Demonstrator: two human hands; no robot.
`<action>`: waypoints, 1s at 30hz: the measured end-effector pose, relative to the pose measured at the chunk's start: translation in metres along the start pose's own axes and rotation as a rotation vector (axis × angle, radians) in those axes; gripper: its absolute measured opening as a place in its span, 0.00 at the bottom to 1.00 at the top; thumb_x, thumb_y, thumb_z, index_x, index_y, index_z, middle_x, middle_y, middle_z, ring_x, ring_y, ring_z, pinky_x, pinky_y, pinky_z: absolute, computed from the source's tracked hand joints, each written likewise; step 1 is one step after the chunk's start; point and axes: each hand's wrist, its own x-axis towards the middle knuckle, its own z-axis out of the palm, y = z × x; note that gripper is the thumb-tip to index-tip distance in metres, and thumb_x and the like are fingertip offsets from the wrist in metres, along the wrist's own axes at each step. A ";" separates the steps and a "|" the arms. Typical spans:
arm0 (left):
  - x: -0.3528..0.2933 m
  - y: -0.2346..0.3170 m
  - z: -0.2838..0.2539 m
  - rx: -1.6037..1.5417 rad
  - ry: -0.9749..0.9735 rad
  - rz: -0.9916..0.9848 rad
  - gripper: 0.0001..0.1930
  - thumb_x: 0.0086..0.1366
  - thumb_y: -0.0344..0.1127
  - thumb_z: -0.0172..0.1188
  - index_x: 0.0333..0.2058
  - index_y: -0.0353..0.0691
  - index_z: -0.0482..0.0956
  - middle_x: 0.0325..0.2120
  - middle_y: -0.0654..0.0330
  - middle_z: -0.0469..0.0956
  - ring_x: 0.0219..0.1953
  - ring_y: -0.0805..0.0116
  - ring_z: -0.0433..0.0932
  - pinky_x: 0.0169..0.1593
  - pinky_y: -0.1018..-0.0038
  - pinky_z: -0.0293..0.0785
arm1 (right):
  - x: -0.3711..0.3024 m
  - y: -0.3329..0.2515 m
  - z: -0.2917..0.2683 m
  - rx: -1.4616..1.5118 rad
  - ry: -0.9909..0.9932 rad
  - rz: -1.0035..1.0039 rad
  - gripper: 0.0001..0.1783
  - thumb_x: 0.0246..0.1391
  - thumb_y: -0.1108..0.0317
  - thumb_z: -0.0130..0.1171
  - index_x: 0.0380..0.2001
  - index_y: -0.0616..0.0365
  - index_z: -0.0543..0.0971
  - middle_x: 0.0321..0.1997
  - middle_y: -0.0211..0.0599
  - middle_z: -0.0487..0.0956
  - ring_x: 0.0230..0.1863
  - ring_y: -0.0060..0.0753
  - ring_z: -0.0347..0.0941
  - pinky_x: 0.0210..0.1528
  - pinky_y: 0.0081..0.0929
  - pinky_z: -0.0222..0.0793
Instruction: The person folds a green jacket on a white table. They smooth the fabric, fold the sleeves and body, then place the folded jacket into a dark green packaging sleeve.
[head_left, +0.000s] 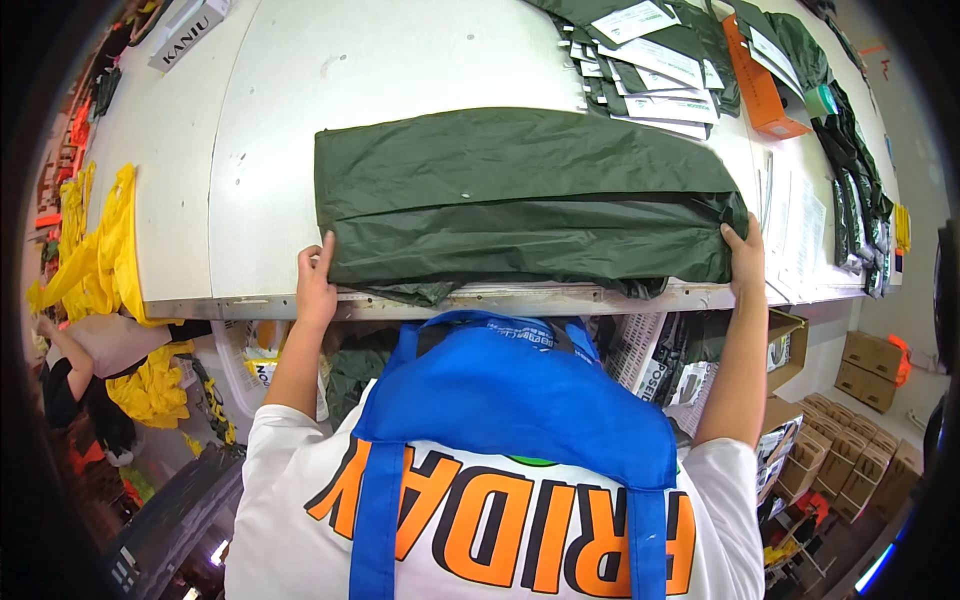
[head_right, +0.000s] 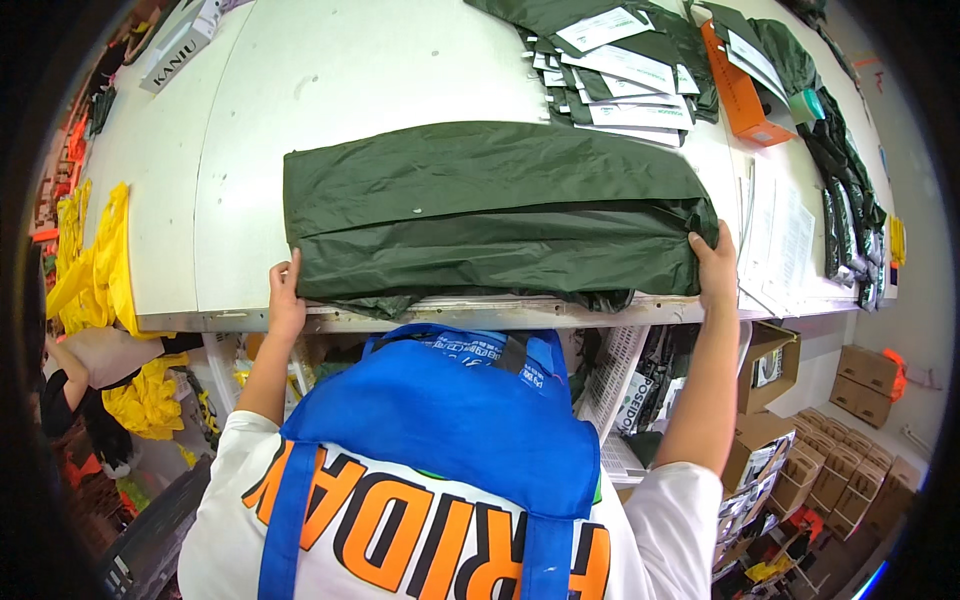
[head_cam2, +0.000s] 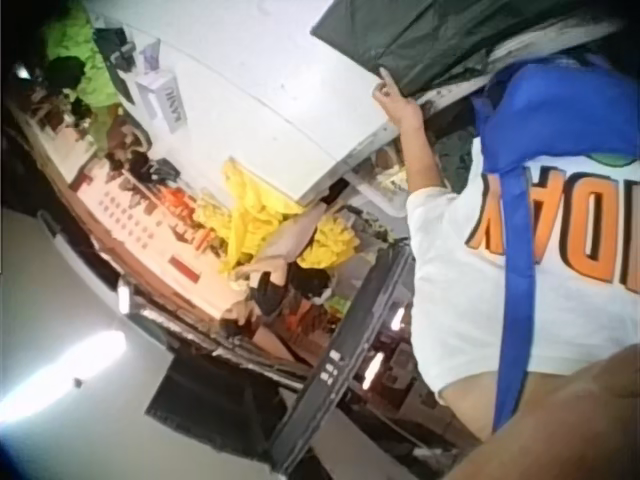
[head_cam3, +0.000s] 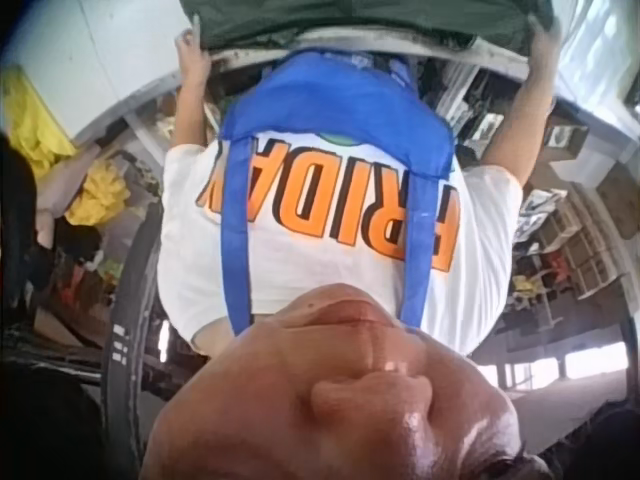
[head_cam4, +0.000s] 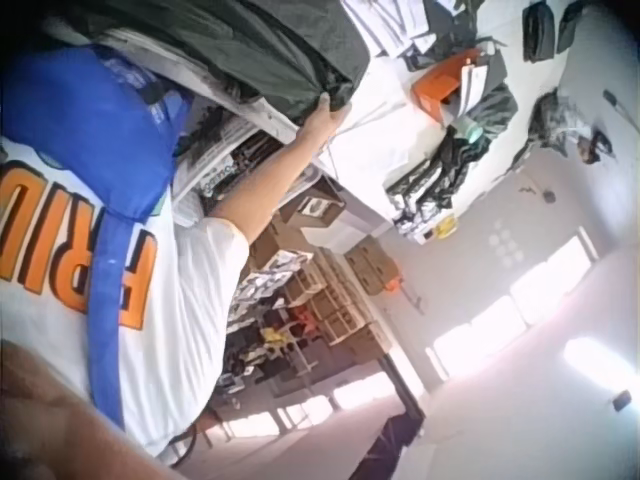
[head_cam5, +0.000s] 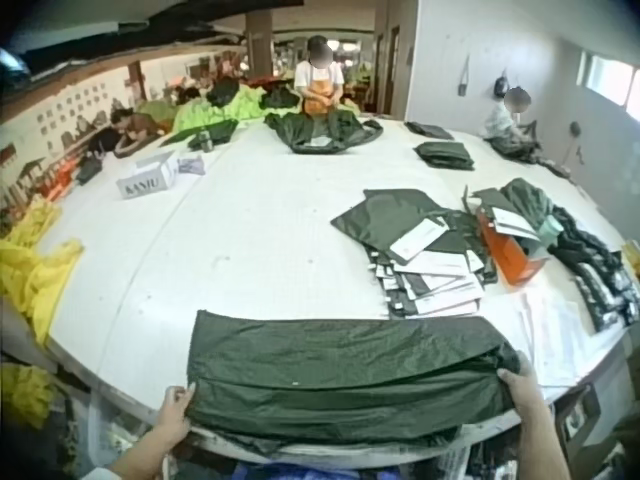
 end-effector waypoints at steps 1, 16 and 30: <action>0.003 0.002 -0.002 0.040 -0.021 0.021 0.48 0.43 0.10 0.47 0.63 0.62 0.61 0.45 0.53 0.64 0.44 0.55 0.68 0.50 0.68 0.68 | 0.008 0.012 -0.014 -0.098 0.018 0.006 0.24 0.52 0.74 0.56 0.53 0.66 0.67 0.45 0.45 0.76 0.45 0.37 0.72 0.49 0.31 0.68; 0.109 0.086 0.011 0.392 -0.127 0.429 0.34 0.60 0.62 0.49 0.64 0.64 0.56 0.68 0.57 0.42 0.69 0.47 0.39 0.67 0.47 0.32 | -0.055 0.080 -0.016 -0.147 0.089 0.164 0.21 0.52 0.77 0.56 0.51 0.63 0.67 0.45 0.41 0.75 0.45 0.33 0.70 0.49 0.27 0.65; 0.222 0.296 0.062 0.113 -0.478 0.656 0.30 0.63 0.52 0.52 0.58 0.41 0.64 0.47 0.49 0.74 0.52 0.52 0.71 0.60 0.58 0.60 | -0.150 0.103 0.094 1.102 0.545 0.454 0.18 0.59 0.58 0.55 0.48 0.55 0.69 0.43 0.30 0.74 0.39 0.26 0.70 0.44 0.25 0.65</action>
